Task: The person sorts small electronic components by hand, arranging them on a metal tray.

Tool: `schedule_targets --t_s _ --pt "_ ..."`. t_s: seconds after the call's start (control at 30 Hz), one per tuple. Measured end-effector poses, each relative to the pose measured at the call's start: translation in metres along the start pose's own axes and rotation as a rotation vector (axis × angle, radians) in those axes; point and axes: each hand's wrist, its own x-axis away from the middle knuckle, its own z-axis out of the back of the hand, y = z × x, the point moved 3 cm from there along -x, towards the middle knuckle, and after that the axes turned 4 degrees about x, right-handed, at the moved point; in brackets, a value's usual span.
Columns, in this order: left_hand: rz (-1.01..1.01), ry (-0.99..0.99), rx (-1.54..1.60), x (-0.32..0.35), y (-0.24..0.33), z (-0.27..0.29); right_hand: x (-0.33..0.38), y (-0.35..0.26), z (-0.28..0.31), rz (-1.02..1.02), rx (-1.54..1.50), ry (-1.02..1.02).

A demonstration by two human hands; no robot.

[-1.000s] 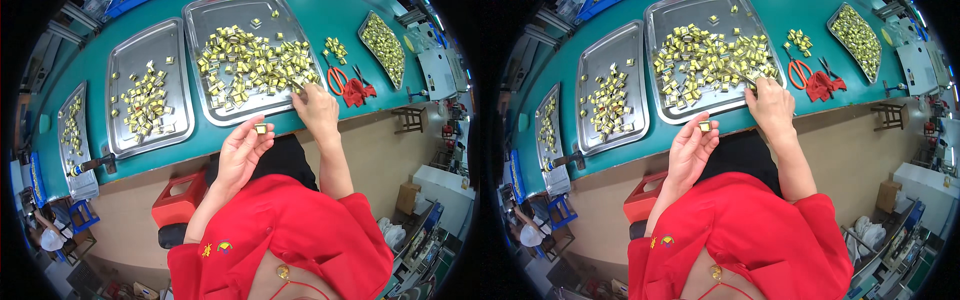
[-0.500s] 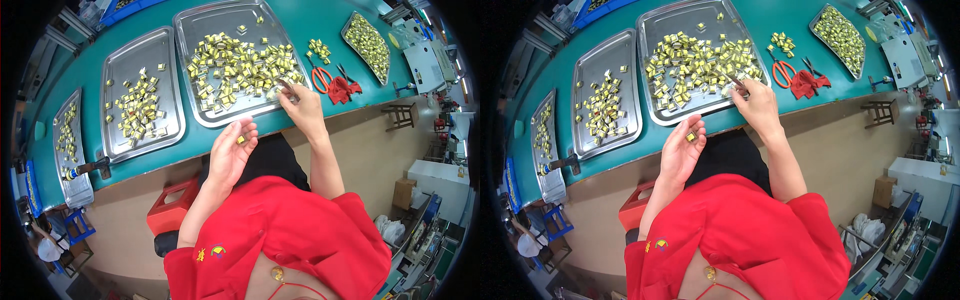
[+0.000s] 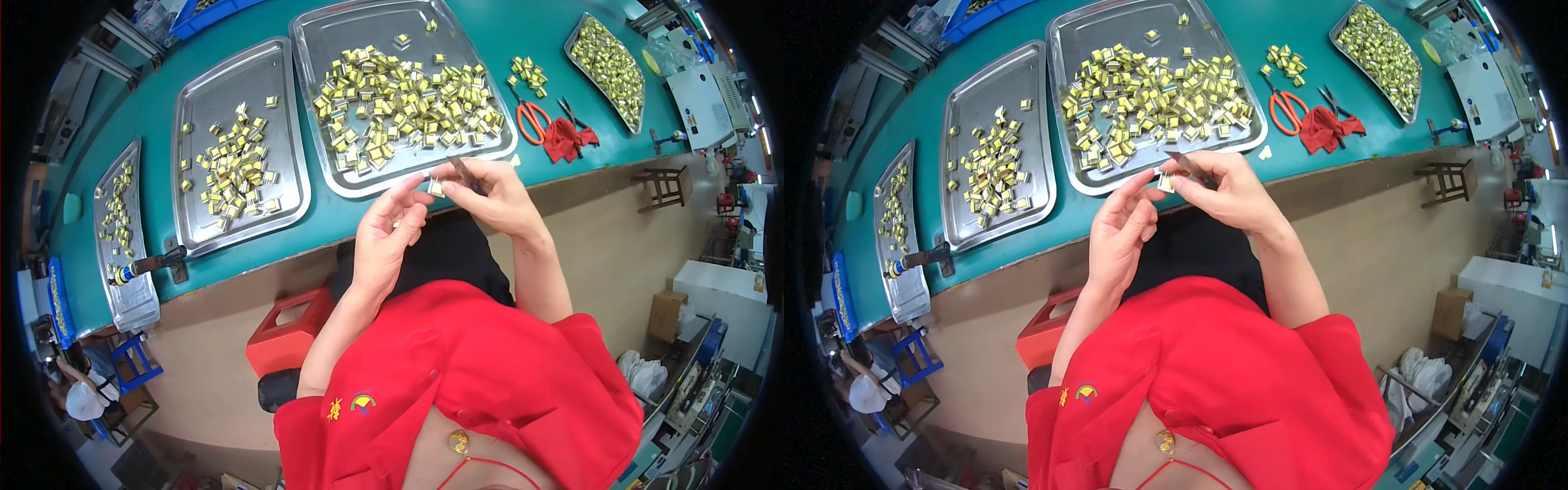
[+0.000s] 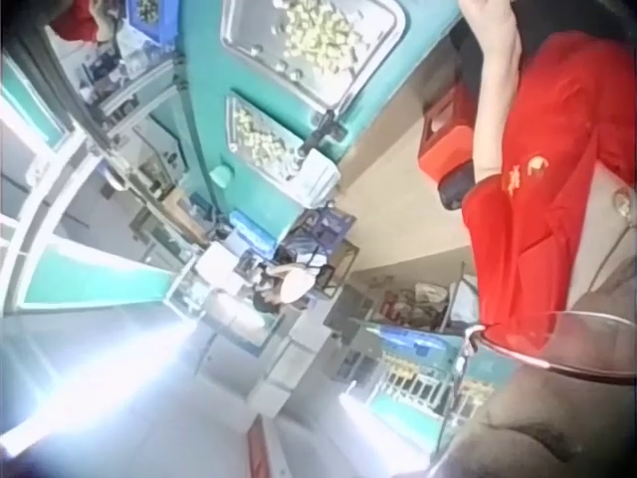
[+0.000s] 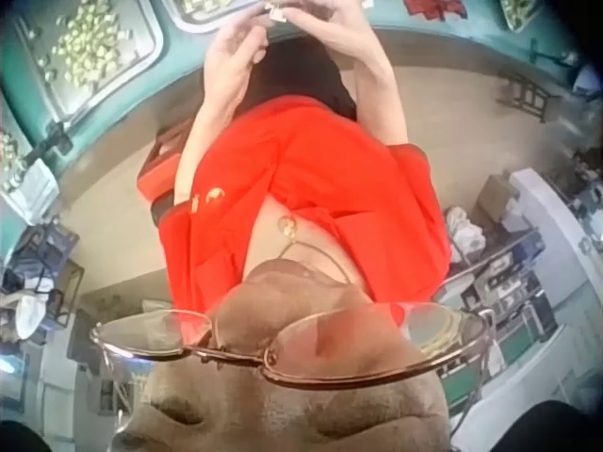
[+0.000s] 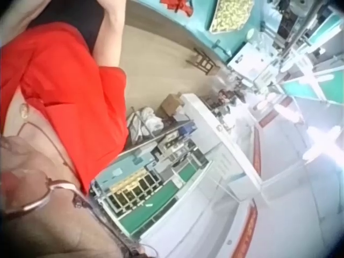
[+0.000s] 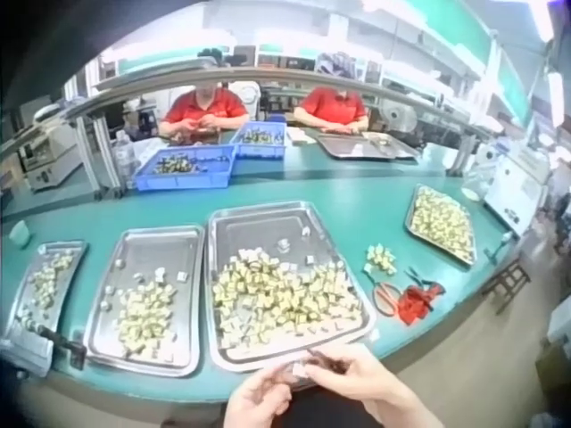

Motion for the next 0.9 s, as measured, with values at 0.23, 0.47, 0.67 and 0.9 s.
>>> schedule_targets --t_s 0.23,0.47,0.67,0.9 --pt "0.004 -0.074 -0.028 0.006 -0.003 -0.004 0.017 -0.002 -0.005 0.006 -0.294 -0.048" --pt "-0.173 -0.041 -0.113 0.014 0.001 -0.009 0.028 0.000 -0.010 0.021 -0.441 -0.044" --pt "-0.198 -0.031 -0.126 0.016 0.000 -0.008 0.030 0.005 -0.014 0.030 -0.445 -0.016" --pt "-0.032 -0.058 -0.024 0.011 -0.001 -0.012 0.027 0.003 -0.016 0.201 -0.219 0.057"
